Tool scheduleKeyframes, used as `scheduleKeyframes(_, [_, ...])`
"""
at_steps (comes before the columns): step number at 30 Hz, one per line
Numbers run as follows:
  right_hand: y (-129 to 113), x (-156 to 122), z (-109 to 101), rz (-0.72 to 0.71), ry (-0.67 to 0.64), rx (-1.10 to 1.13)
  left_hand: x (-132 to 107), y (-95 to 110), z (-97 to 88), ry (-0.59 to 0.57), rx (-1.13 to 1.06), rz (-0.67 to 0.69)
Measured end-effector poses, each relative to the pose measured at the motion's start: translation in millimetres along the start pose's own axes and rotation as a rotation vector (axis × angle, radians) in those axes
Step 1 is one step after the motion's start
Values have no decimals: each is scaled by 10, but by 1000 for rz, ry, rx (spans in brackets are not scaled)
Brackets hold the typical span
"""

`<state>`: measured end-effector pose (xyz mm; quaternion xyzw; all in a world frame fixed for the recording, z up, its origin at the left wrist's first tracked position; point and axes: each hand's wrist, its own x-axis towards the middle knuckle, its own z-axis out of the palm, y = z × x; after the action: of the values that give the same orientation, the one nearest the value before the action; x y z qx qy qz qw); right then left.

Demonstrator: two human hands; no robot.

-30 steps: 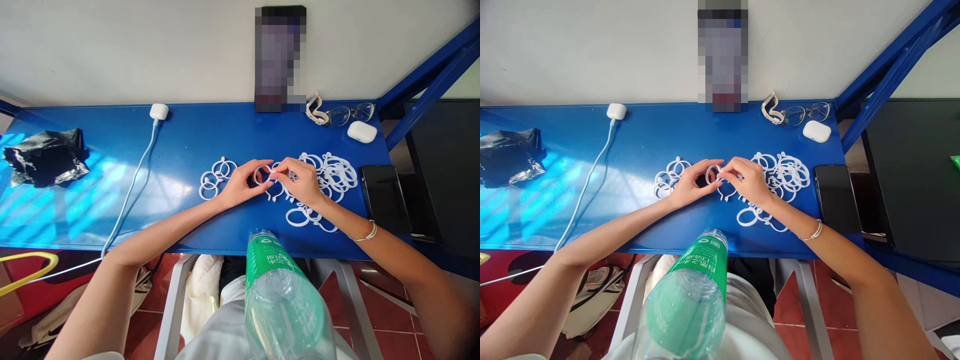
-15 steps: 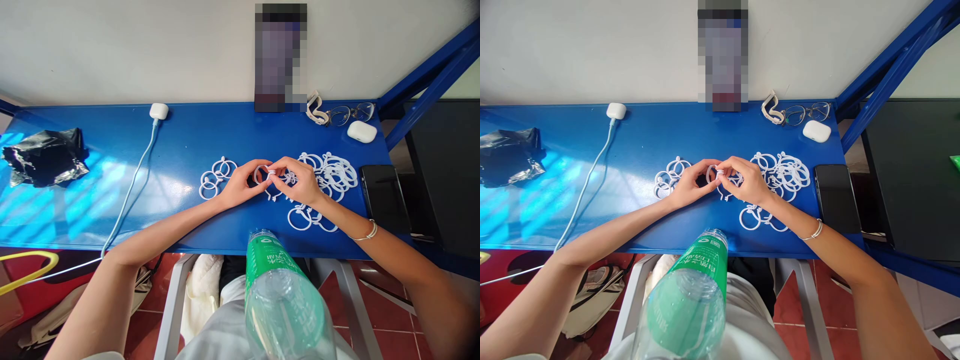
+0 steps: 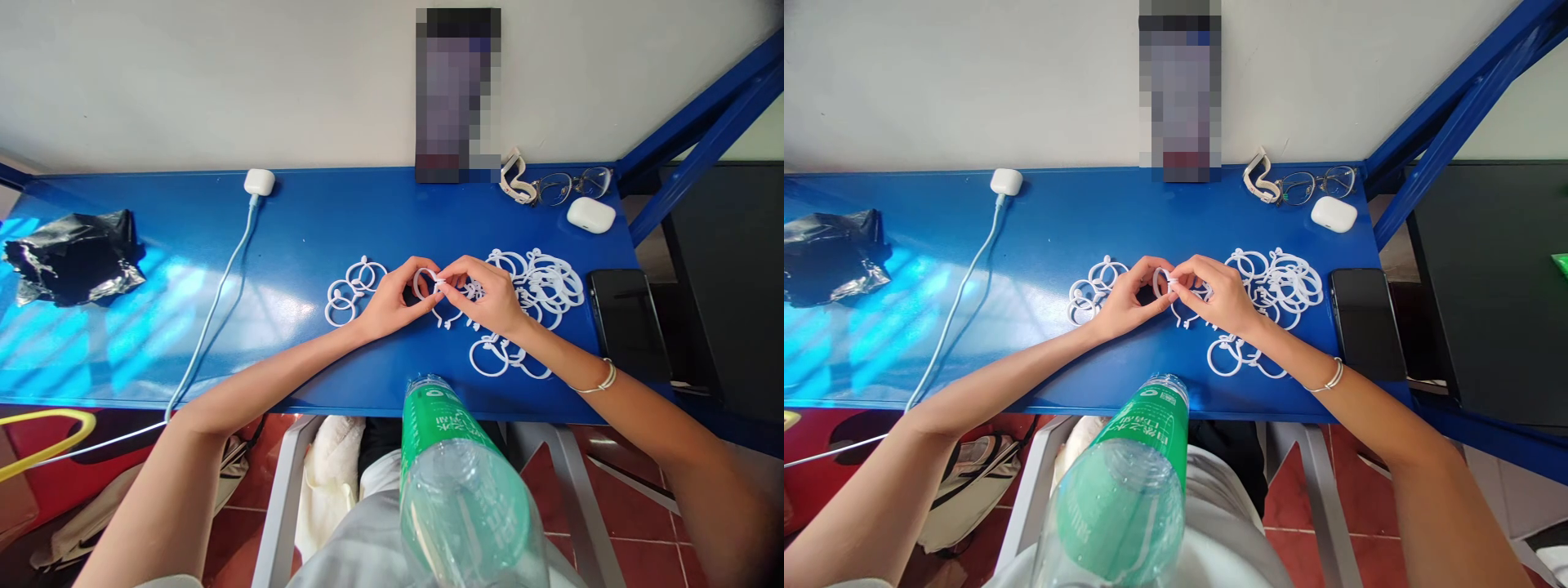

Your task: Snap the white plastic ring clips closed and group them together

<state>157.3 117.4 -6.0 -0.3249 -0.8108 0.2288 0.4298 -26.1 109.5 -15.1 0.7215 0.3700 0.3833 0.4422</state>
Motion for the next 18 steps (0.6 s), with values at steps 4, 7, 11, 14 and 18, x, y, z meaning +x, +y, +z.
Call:
scheduleKeyframes(4, [29, -13, 9, -3, 4, 25, 1, 1, -6, -3, 0, 1])
scheduleKeyframes(7, [57, -24, 19, -11, 16, 58, 3, 2, -7, -6, 4, 2])
scheduleKeyframes(11, [70, -32, 26, -3, 25, 55, 3, -5, -7, -11, 13, 5])
scheduleKeyframes(14, [69, -35, 26, 9, 22, 44, 4, -6, -6, -13, 16, 5])
scheduleKeyframes(18, [78, -40, 28, -12, 32, 45, 6, -1, -4, -13, 16, 10])
